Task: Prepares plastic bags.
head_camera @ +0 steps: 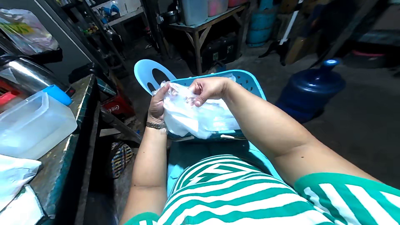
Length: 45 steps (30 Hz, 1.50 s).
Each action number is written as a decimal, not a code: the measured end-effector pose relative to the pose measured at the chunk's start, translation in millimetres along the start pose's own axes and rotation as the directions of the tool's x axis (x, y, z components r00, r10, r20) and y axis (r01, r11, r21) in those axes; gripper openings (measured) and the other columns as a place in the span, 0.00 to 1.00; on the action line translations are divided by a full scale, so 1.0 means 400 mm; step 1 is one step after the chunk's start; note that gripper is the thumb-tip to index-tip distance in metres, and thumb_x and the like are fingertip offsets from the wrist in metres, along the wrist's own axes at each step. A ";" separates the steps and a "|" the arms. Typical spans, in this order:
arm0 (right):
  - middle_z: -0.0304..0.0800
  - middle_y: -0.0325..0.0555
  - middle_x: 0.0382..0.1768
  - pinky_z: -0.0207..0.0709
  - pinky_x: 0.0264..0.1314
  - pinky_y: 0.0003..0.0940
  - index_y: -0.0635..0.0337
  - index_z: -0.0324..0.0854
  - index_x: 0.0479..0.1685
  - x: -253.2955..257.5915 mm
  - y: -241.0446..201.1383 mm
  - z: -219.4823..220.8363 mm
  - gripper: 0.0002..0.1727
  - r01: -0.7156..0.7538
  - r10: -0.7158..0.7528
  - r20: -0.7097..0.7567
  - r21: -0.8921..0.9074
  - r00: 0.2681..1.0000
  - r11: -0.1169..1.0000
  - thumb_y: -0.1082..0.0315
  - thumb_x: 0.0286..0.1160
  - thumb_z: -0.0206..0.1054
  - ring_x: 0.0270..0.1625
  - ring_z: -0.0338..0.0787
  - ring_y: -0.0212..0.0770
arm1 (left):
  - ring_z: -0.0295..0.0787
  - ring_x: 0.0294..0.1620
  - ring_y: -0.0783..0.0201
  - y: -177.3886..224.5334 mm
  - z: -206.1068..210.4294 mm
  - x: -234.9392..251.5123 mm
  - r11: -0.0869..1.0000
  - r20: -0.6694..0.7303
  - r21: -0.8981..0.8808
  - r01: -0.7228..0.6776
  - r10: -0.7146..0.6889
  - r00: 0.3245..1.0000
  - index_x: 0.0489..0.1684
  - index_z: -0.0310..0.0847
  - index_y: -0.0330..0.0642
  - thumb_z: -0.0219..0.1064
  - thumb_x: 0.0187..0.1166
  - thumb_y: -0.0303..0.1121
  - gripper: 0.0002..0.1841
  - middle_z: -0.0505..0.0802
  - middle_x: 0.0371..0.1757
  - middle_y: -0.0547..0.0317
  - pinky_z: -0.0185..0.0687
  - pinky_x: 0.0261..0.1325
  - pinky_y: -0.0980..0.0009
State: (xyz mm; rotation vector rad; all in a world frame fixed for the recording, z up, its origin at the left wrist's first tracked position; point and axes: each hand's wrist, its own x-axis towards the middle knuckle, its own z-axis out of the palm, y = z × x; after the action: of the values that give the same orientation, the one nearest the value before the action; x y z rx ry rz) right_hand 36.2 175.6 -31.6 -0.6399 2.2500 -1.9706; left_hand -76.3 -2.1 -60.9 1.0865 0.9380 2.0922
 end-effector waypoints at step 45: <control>0.89 0.43 0.41 0.80 0.47 0.32 0.64 0.86 0.54 0.036 0.016 -0.037 0.26 -0.126 -0.068 -0.550 -0.307 0.833 0.943 0.53 0.95 0.47 0.40 0.85 0.31 | 0.89 0.39 0.75 -0.027 0.022 0.056 0.863 -0.387 0.494 0.105 0.110 0.915 0.47 0.84 0.40 0.46 0.95 0.46 0.22 0.91 0.36 0.66 0.86 0.49 0.76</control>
State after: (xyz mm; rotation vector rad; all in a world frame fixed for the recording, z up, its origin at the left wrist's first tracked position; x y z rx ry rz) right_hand 16.6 184.7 -32.1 -0.0241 2.9468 -1.9628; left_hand -77.6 23.9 -56.3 0.8927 1.7716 2.1716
